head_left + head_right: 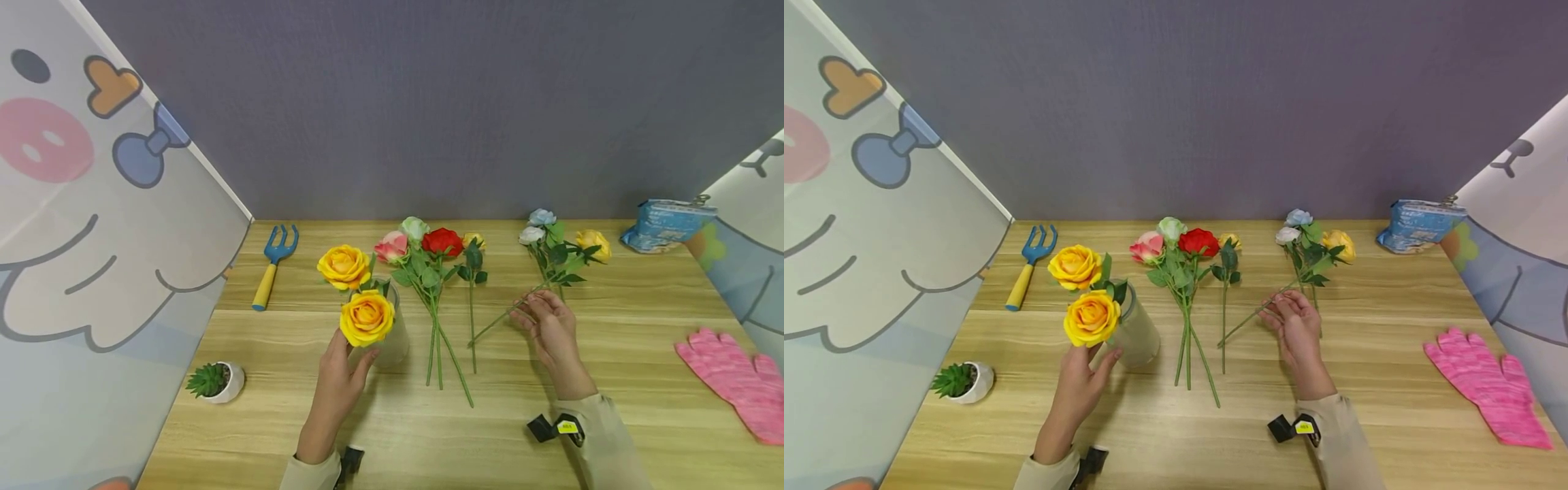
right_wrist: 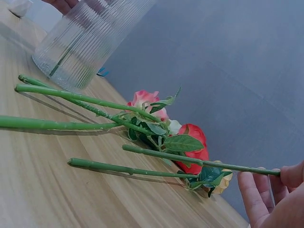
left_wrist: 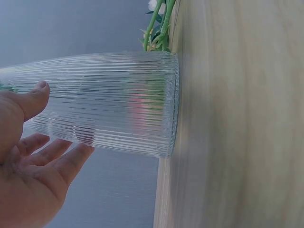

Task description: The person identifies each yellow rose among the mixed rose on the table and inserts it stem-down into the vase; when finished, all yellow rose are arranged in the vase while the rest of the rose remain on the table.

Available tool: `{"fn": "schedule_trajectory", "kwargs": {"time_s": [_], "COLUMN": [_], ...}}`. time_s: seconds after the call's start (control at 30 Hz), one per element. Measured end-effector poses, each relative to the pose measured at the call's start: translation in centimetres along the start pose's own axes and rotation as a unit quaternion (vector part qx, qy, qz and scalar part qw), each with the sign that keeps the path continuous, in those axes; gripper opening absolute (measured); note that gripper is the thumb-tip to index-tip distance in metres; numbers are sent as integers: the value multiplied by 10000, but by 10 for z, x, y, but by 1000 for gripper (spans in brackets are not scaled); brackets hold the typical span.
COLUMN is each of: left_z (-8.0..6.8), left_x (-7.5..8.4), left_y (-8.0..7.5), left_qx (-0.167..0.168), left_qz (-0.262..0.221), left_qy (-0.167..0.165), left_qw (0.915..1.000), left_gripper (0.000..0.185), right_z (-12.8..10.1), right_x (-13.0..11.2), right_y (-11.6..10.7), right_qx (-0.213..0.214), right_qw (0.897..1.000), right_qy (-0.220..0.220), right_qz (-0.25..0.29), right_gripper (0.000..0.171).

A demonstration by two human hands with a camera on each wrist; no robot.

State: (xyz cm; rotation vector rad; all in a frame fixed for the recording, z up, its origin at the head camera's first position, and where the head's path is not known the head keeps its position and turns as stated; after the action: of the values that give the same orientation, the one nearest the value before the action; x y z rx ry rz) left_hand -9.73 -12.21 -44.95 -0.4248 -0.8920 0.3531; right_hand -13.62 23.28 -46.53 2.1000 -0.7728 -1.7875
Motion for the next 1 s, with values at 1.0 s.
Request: {"fn": "schedule_trajectory", "kwargs": {"time_s": [1.0], "left_z": [1], "left_x": [1], "left_y": [0], "left_qx": [20], "left_qz": [-77], "left_qy": [17], "left_qw": [10000], "left_gripper": [63], "right_z": [-2], "right_x": [-8], "right_y": [6], "right_qx": [398], "right_qw": [9903], "right_qy": [-1037], "right_qz": [839], "right_gripper": [6]}}
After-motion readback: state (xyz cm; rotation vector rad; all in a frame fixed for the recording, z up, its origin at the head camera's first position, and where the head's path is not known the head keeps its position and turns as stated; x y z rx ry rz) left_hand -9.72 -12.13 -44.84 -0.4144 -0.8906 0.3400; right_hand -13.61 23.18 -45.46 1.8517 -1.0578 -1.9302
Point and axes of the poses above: each hand's wrist, its own z-axis towards the middle knuckle, its own y-axis out of the palm, x = y × z, the point moved 4 cm from there along z, towards the middle knuckle, and after that the axes turned 8 degrees about y, right-handed, at the moved point
